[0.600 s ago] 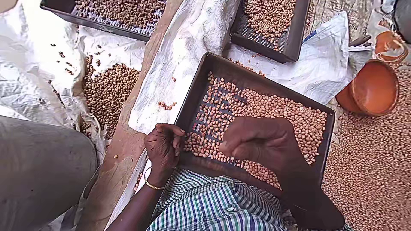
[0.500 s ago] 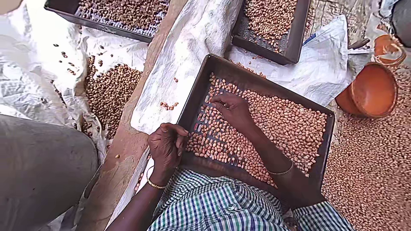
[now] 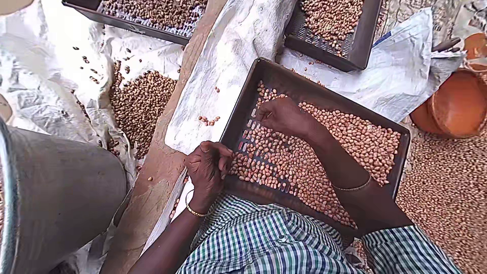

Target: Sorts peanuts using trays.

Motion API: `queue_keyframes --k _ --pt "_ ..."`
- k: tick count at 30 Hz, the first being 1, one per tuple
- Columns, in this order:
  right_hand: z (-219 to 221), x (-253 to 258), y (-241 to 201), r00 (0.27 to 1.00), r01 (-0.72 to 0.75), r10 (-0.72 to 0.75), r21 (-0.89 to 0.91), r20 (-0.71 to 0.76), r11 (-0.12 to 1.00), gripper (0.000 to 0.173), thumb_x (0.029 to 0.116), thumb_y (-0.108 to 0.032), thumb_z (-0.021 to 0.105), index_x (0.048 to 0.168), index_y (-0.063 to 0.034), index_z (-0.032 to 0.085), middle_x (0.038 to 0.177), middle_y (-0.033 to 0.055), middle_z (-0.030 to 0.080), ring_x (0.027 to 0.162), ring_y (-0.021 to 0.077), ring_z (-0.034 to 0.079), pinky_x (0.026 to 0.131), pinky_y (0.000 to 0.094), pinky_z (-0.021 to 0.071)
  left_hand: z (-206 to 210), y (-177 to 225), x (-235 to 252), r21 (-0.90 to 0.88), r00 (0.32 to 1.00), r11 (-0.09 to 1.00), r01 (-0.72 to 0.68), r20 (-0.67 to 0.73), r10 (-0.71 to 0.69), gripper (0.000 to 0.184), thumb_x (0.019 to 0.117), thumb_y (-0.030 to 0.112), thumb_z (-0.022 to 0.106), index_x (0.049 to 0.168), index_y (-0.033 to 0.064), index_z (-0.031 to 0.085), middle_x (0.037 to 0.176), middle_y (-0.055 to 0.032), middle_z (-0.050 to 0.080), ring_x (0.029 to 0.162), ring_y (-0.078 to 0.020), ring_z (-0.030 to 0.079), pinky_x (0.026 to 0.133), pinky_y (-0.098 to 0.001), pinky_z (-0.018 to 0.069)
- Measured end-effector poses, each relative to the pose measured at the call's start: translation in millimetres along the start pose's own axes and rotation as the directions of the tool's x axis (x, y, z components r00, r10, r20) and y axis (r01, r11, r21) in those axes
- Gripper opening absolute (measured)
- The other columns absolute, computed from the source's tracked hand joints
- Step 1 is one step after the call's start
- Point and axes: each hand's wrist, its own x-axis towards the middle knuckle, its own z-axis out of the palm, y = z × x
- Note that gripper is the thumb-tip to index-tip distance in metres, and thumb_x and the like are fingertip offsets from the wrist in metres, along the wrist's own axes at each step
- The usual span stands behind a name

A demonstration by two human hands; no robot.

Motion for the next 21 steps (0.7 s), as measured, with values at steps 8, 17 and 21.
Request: queue_keyframes --k 8,17,21 --pt "8 -12 12 0.757 0.455 -0.178 0.313 -0.629 0.834 0.016 0.0995 -0.002 0.058 0.110 0.0065 0.067 0.112 0.0119 0.072 0.102 0.0116 0.072 0.090 0.0246 0.0590 -2 2 2 0.008 1.000 1.000 -0.008 -0.030 0.009 0.046 0.1101 0.035 0.040 0.083 0.0145 0.072 0.056 0.0107 0.060 0.042 0.0035 0.050 0.041 -0.0127 0.0426" --pt "123 -56 47 0.801 0.340 -0.475 -0.376 -0.365 0.862 0.014 0.0886 0.000 0.068 0.098 -0.0050 0.078 0.093 0.0165 0.069 0.083 0.0360 0.065 0.072 0.0491 0.0467 0 3 2 0.055 1.000 0.998 0.011 0.026 -0.013 0.045 0.1093 0.037 0.042 0.082 0.0153 0.071 0.056 0.0118 0.058 0.042 0.0037 0.049 0.040 -0.0120 0.0409" --pt "121 -50 42 0.844 0.327 -0.470 -0.449 -0.257 0.832 0.014 0.0880 0.006 0.066 0.099 0.0022 0.074 0.092 0.0205 0.070 0.084 0.0379 0.070 0.068 0.0468 0.0538 0 3 2 0.057 1.000 0.998 0.012 0.026 -0.014 0.045 0.1097 0.036 0.042 0.082 0.0148 0.071 0.055 0.0116 0.058 0.041 0.0040 0.048 0.040 -0.0118 0.0407"
